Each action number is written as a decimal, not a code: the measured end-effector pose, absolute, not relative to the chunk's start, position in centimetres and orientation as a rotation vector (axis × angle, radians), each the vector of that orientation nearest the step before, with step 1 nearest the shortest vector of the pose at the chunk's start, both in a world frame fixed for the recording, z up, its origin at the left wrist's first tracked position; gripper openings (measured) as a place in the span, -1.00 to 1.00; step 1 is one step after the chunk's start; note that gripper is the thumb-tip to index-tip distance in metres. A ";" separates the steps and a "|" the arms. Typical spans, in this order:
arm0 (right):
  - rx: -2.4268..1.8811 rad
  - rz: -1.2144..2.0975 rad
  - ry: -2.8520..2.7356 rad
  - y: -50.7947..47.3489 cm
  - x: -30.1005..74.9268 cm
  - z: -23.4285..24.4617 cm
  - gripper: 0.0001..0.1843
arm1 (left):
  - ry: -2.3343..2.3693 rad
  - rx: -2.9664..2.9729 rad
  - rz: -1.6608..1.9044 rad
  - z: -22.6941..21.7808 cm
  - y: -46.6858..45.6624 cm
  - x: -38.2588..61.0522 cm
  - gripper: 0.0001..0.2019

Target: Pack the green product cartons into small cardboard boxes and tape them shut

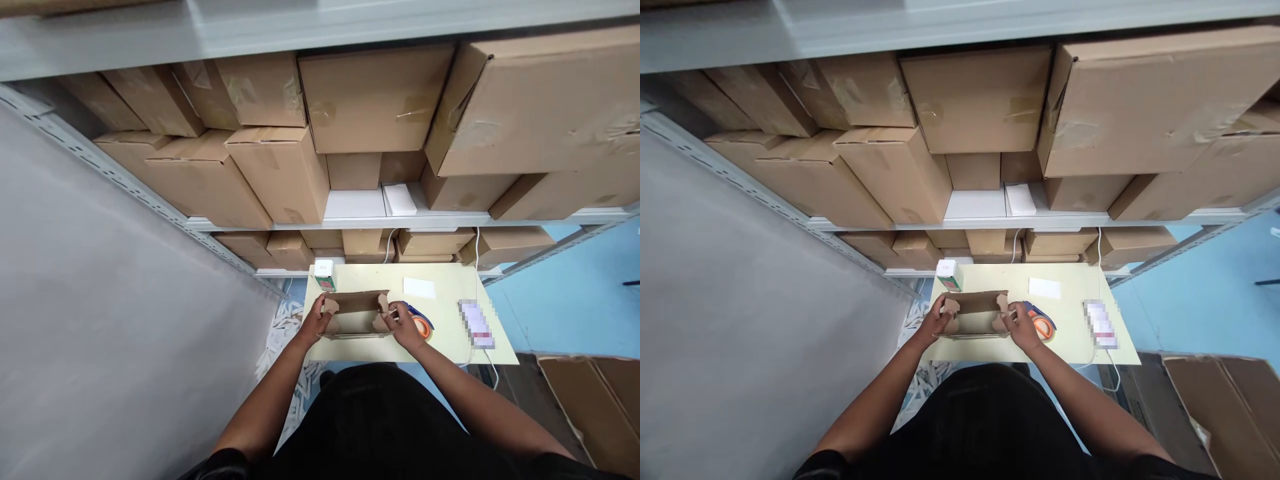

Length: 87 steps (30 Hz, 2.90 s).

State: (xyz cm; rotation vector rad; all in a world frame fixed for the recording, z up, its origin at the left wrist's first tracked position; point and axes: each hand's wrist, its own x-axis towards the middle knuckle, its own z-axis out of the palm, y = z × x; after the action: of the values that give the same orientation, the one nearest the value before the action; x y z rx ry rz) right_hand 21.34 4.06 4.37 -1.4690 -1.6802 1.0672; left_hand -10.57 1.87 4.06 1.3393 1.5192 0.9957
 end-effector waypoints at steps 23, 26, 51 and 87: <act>-1.733 0.793 -1.600 1.2 18.9 4.5 -0.54 | 1.388 1.664 1.113 6.5 2.5 -12.1 -0.68; -1.744 0.781 -1.619 1.2 18.3 4.5 -0.51 | 1.535 1.710 1.072 7.0 2.1 -11.0 -0.79; -2.450 0.831 -2.094 8.1 30.2 -0.4 -0.73 | 1.538 2.232 0.549 9.1 2.2 -7.8 -0.76; -1.410 0.407 -2.635 5.0 13.5 17.0 -0.47 | 1.573 1.004 0.971 10.4 1.5 -6.2 -0.74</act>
State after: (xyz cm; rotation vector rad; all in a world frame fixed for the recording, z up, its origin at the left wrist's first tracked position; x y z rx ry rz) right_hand 13.47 5.04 16.96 -1.4096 -2.6347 0.4066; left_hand -6.20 1.52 10.43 1.0042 1.5726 0.9706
